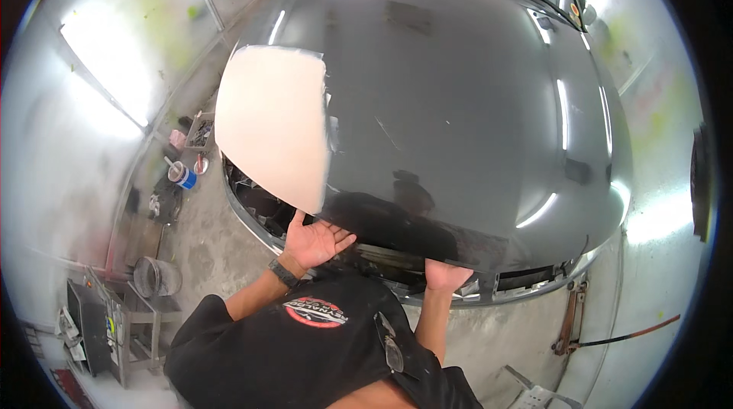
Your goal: The person rubs the sanded surface of a vehicle hood with a hand, opens the hood, secures it with a prop rod, and then sands the edge of the hood using two pieces of sandpaper.
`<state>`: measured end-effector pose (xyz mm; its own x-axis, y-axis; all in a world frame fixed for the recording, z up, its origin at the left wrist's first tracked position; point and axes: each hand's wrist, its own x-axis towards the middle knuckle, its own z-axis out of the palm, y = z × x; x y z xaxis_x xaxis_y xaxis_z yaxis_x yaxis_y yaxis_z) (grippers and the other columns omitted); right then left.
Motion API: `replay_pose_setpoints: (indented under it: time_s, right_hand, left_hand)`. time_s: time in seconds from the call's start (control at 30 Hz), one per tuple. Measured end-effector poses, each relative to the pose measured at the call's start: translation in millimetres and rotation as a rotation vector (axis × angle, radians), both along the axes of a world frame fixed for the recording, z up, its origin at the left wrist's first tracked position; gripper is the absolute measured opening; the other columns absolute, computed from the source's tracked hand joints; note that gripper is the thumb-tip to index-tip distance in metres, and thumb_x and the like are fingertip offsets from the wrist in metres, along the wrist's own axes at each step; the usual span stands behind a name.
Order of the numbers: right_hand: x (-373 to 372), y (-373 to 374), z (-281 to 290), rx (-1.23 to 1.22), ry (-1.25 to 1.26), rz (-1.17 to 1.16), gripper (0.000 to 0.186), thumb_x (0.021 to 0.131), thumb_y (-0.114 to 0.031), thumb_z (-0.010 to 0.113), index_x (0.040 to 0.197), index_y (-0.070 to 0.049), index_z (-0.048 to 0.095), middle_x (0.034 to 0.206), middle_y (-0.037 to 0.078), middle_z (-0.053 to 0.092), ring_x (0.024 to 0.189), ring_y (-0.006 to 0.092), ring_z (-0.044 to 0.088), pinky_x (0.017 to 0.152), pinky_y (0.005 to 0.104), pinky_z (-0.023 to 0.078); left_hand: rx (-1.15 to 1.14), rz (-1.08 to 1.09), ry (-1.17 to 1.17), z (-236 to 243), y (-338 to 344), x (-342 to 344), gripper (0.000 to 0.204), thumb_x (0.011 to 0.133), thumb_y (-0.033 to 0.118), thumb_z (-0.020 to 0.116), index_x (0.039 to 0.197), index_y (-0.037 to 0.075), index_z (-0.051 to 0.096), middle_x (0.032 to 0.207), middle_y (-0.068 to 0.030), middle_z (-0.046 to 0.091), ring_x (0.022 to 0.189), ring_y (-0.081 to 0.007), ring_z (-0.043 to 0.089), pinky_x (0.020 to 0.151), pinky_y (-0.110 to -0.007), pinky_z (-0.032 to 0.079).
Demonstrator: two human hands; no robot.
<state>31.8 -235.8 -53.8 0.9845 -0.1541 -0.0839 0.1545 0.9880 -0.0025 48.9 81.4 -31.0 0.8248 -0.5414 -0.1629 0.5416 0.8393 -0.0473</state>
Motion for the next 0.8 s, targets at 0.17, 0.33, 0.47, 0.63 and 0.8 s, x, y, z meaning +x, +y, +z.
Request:
replay_pose_setpoints:
  time_s: [0.17, 0.33, 0.47, 0.63, 0.8]
  right_hand:
    - [-9.8, -17.5, 11.7, -0.101, 0.039, -0.147, 0.052, 0.103, -0.038, 0.044, 0.141, -0.004, 0.05, 0.149, 0.015, 0.048, 0.137, 0.0345, 0.043, 0.118, 0.0521, 0.028]
    - [-18.4, -26.3, 16.6, 0.201, -0.037, -0.225, 0.059, 0.103, -0.045, 0.045, 0.145, -0.003, 0.046, 0.153, 0.015, 0.044, 0.14, 0.0338, 0.039, 0.119, 0.0523, 0.027]
    - [-35.7, -21.6, 54.2, -0.003, 0.153, -0.324, 0.072, 0.103, -0.056, 0.04, 0.148, 0.0, 0.041, 0.156, 0.017, 0.039, 0.144, 0.0351, 0.034, 0.119, 0.054, 0.026]
    - [-40.6, -28.2, 51.9, -0.1, 0.218, -0.324, 0.079, 0.101, -0.062, 0.038, 0.15, 0.0, 0.036, 0.155, 0.019, 0.038, 0.142, 0.0353, 0.036, 0.116, 0.0548, 0.031]
    - [-46.2, -45.8, 46.2, -0.416, 0.392, -0.337, 0.076, 0.102, -0.064, 0.035, 0.15, -0.005, 0.038, 0.15, 0.016, 0.042, 0.136, 0.0341, 0.041, 0.113, 0.0549, 0.033]
  left_hand:
    - [-0.1, -0.025, -0.099, -1.9, 4.4, -1.4, 0.088, 0.095, 0.072, 0.034, 0.138, -0.002, 0.052, 0.143, -0.0224, 0.054, 0.133, -0.0412, 0.05, 0.116, -0.057, 0.032]
    - [0.111, 0.0, 0.045, 14.4, 3.2, 2.4, 0.083, 0.096, 0.07, 0.034, 0.132, -0.001, 0.057, 0.128, -0.0219, 0.063, 0.119, -0.0417, 0.057, 0.115, -0.057, 0.033]
    - [0.066, 0.026, 0.054, 18.3, 13.9, 3.0, 0.084, 0.096, 0.07, 0.034, 0.135, -0.001, 0.055, 0.131, -0.0225, 0.061, 0.125, -0.0424, 0.054, 0.115, -0.058, 0.032]
    - [-0.029, 0.086, -0.112, 14.4, 33.5, -0.6, 0.087, 0.096, 0.072, 0.033, 0.141, -0.001, 0.05, 0.14, -0.0224, 0.056, 0.13, -0.0421, 0.051, 0.115, -0.058, 0.031]
    - [0.146, 0.141, 0.034, 23.7, 39.6, -3.8, 0.093, 0.095, 0.076, 0.029, 0.141, -0.002, 0.049, 0.142, -0.0208, 0.056, 0.132, -0.039, 0.051, 0.116, -0.059, 0.03]
